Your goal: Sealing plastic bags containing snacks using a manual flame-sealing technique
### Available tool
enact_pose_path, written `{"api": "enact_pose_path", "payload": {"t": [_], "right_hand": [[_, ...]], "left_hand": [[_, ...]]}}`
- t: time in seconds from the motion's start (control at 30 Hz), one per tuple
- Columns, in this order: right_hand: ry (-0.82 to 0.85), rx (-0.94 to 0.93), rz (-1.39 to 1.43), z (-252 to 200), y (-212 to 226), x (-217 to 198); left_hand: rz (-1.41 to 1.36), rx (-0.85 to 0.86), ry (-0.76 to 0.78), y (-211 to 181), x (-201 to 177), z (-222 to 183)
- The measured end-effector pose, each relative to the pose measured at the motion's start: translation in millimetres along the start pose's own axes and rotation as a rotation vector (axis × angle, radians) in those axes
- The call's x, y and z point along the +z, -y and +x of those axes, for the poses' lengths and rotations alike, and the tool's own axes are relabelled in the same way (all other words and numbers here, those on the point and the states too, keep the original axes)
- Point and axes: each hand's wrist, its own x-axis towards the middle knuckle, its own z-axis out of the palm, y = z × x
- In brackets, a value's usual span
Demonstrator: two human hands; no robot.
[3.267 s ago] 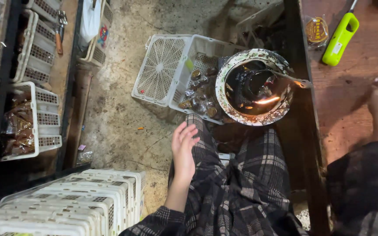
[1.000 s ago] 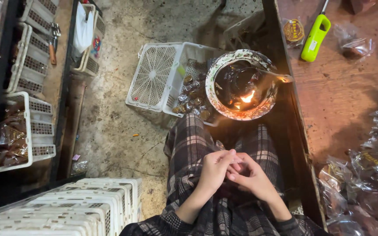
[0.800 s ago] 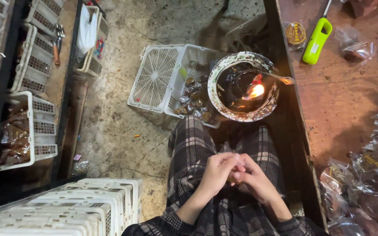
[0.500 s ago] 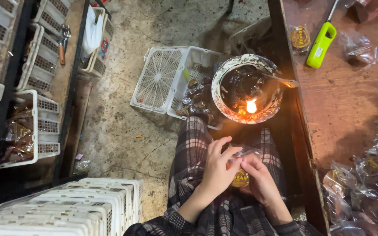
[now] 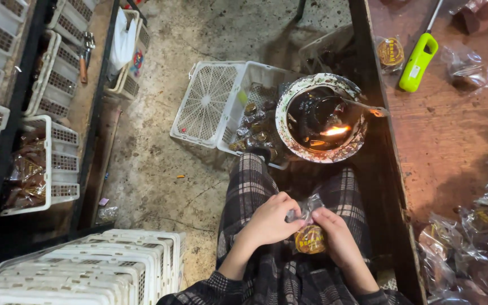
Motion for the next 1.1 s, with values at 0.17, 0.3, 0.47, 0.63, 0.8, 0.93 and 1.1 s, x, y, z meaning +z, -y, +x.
{"api": "enact_pose_path", "payload": {"t": [0.17,0.3,0.47,0.63,0.8,0.93,1.1], "right_hand": [[0.031,-0.009,-0.276,4.0,-10.3,-5.9],[-0.015,0.027,-0.151,6.4,0.4,-6.8],[-0.038,-0.054,-0.198,7.6,-2.0,-23.5],[-0.144,-0.242,-0.173,12.3,3.6,-5.7],[-0.166,-0.318,0.031,11.0,10.8,10.0],[-0.261,-0.372,-0.145,7.8,16.5,13.9],[-0.267,-0.321,-0.323,6.5,21.0,20.2]], "left_hand": [[0.136,0.051,0.281,10.0,3.0,4.1],[-0.091,0.181,0.197,15.2,-4.1,13.4],[-0.292,0.181,0.082,19.5,5.3,27.1],[-0.951,-0.064,-0.248,-9.1,22.7,37.2],[-0.689,0.032,-0.35,-11.2,38.3,24.6],[-0.673,0.028,-0.341,-16.7,41.4,21.2],[-0.727,-0.012,-0.482,-17.3,48.8,24.4]]}}
